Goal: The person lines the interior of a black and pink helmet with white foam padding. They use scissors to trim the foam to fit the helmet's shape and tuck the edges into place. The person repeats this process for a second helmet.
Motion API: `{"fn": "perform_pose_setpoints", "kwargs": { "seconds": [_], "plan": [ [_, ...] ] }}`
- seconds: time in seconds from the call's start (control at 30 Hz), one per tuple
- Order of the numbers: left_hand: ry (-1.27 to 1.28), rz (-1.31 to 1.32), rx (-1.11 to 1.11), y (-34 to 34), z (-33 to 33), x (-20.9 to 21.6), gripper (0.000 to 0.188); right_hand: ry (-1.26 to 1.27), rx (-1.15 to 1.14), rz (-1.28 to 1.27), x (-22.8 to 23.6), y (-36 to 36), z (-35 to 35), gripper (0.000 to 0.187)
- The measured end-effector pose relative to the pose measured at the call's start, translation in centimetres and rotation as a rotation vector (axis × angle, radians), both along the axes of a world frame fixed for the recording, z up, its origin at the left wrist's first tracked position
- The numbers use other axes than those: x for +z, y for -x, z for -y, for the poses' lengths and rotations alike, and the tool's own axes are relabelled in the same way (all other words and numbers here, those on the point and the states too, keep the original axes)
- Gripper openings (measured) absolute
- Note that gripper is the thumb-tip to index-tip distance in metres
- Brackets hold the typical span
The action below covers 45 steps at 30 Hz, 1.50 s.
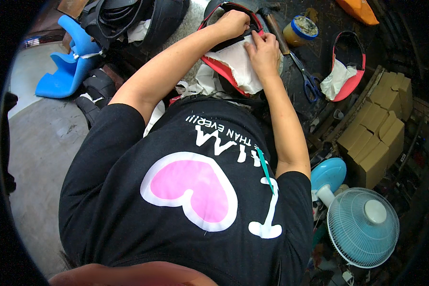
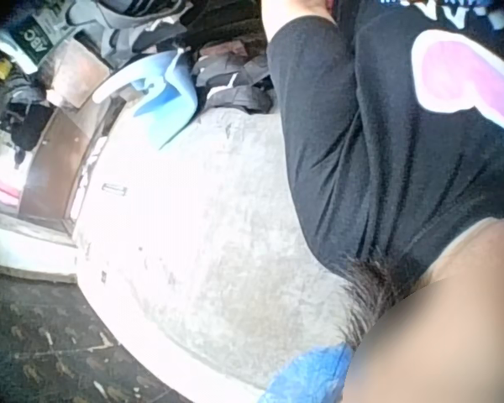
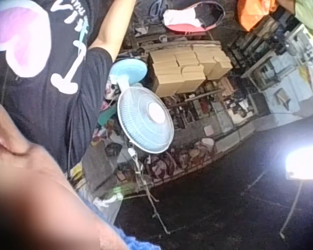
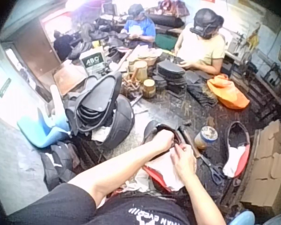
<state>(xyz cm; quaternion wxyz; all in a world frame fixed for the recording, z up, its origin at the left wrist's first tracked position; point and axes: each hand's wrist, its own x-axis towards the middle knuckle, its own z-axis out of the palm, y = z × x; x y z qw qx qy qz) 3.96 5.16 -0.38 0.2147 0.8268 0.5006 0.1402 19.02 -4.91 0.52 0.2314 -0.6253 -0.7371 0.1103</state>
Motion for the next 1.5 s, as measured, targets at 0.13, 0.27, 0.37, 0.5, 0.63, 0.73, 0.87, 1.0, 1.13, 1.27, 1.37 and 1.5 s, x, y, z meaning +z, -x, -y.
{"fn": "perform_pose_setpoints", "kwargs": {
  "seconds": [0.13,0.27,0.37,0.5,0.63,0.73,0.87,1.0,1.13,1.27,1.37,1.5],
  "plan": [
    [0.007,0.023,0.012,0.0,-0.1,-0.2,0.018,0.070,-0.020,0.236,1.2,0.6,1.4,0.048],
    [0.013,-0.020,-0.017,-0.2,-0.4,-0.3,0.018,0.154,0.043,0.228,2.4,-0.1,1.3,0.050],
    [0.026,0.024,0.006,-0.1,-0.5,-0.4,0.017,0.173,-0.023,0.104,2.7,0.1,0.6,0.051],
    [0.017,0.019,0.017,-0.2,-0.8,-0.8,0.017,0.213,-0.080,0.291,2.5,1.2,0.8,0.053],
    [0.032,0.011,0.018,-0.3,-1.3,-1.1,0.017,0.222,-0.004,0.209,2.4,0.5,0.7,0.047],
    [0.046,0.028,0.008,-0.2,-1.6,-1.2,0.017,0.268,-0.033,-0.056,2.0,-0.2,-0.5,0.044],
    [0.066,0.004,0.016,-0.2,-1.6,-1.2,0.019,0.201,-0.109,0.063,1.4,0.7,-0.9,0.049],
    [0.065,-0.061,0.030,-0.7,-1.7,-1.3,0.020,0.091,0.071,0.275,1.7,0.3,0.3,0.048],
    [0.065,-0.063,0.027,-0.6,-1.6,-1.4,0.019,0.045,0.151,0.290,2.4,-1.3,0.8,0.042],
    [0.056,-0.042,0.016,-0.4,-1.1,-1.3,0.020,0.005,0.065,0.465,2.7,-1.7,0.9,0.044],
    [0.040,-0.028,0.007,-0.4,-0.7,-0.9,0.020,-0.043,0.058,0.546,2.4,-0.6,1.5,0.045],
    [0.041,0.038,0.027,0.0,-0.2,-0.4,0.021,-0.150,0.176,0.457,2.8,-0.5,2.0,0.040]
  ]
}}
